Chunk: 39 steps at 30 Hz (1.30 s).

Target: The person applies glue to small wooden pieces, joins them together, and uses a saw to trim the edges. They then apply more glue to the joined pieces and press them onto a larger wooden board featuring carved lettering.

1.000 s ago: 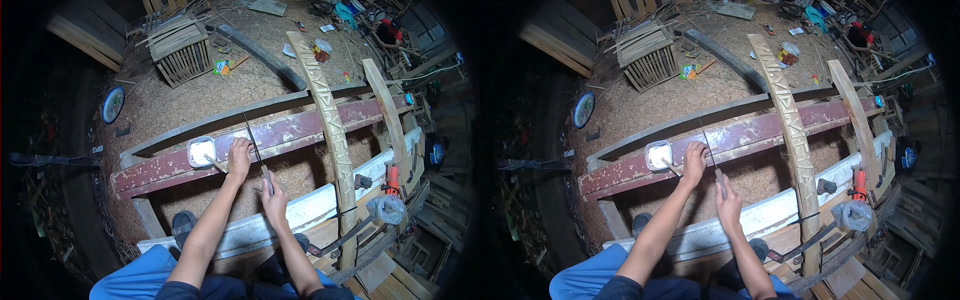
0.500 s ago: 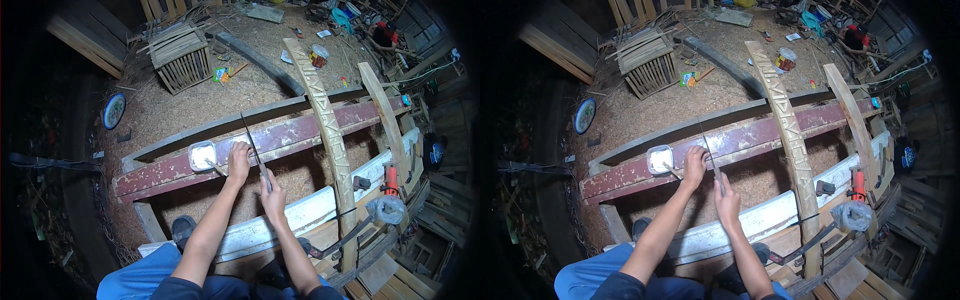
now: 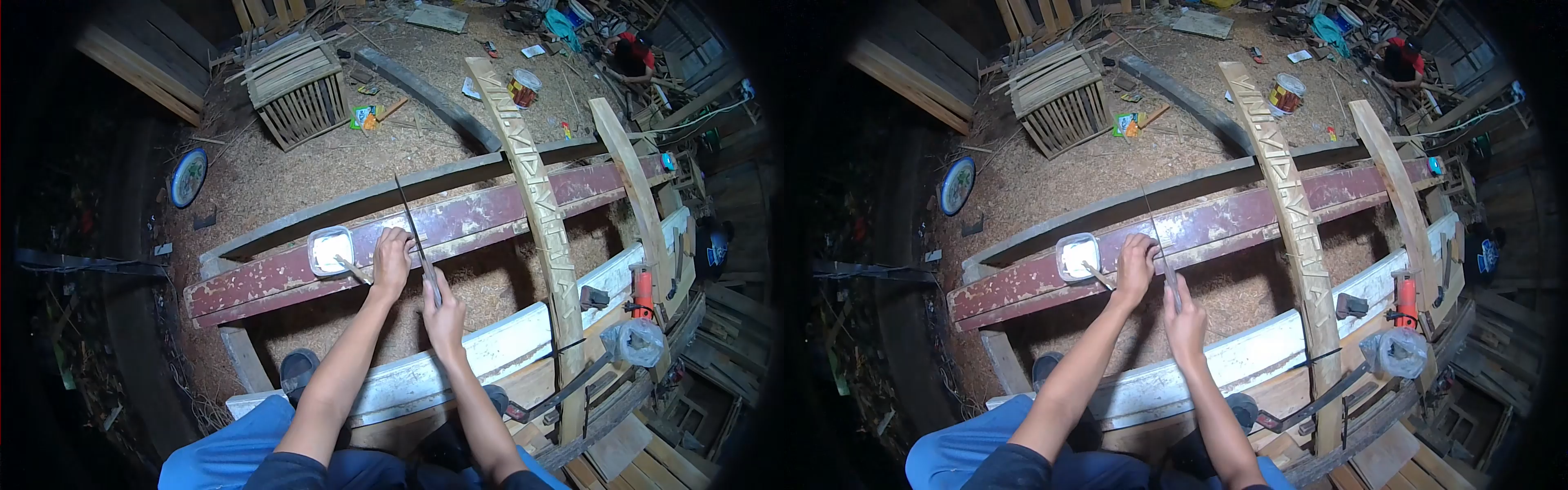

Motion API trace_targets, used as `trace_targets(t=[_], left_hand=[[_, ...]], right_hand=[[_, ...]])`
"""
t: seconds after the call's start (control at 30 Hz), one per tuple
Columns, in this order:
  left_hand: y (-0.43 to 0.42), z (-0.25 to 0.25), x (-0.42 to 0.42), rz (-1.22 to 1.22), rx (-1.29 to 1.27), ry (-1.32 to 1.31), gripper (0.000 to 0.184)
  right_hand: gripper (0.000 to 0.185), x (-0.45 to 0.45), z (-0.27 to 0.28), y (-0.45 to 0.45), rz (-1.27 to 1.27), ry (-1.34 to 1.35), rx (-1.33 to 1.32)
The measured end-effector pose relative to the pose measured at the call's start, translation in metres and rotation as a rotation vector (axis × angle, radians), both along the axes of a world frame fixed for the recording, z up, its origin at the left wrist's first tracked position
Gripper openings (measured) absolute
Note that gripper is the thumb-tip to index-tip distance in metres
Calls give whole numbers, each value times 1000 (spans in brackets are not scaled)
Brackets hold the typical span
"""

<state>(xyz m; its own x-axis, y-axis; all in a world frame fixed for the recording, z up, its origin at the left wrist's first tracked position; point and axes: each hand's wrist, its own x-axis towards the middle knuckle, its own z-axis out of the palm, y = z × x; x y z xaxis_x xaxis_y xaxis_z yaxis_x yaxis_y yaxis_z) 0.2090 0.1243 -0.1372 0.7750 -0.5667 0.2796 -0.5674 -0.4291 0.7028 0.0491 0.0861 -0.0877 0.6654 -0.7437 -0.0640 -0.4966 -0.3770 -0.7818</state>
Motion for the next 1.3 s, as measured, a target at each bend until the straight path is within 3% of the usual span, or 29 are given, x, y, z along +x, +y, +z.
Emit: trace_targets(t=[0.1,0.17,0.23,0.27,0.37,0.5,0.63,0.7,0.73,0.83,0.87,1.3], left_hand=[[2,-4,0,-3,15,2,8],[1,-4,1,4,32,17,8],[0,-4,-2,7,35,6,7],[1,-4,0,-9,35,14,7],[0,-2,0,17,25,10,8],[-1,-2,1,-1,18,24,8],[2,2,-2,-13,10,32,7],[0,3,3,-19,11,36,7],[-1,1,2,-6,26,25,7],[-1,0,-5,22,24,22,7],[-2,3,-3,7,11,21,8],[-7,-1,6,20,3,-27,5]], right_hand=[[36,-6,9,2,24,21,-53],[36,-21,-1,6,26,-99,-78],[37,-18,9,7,23,-49,-105],[37,-7,11,2,33,51,2],[36,2,-3,0,35,33,-105],[35,-30,-6,11,-16,-20,-42],[37,4,16,-3,30,67,-32],[38,-7,11,-1,38,45,-29],[37,-19,7,6,27,-147,-64],[36,-17,4,6,8,-86,-112],[38,-6,4,0,21,38,30],[37,-26,1,-6,23,-30,-56]])
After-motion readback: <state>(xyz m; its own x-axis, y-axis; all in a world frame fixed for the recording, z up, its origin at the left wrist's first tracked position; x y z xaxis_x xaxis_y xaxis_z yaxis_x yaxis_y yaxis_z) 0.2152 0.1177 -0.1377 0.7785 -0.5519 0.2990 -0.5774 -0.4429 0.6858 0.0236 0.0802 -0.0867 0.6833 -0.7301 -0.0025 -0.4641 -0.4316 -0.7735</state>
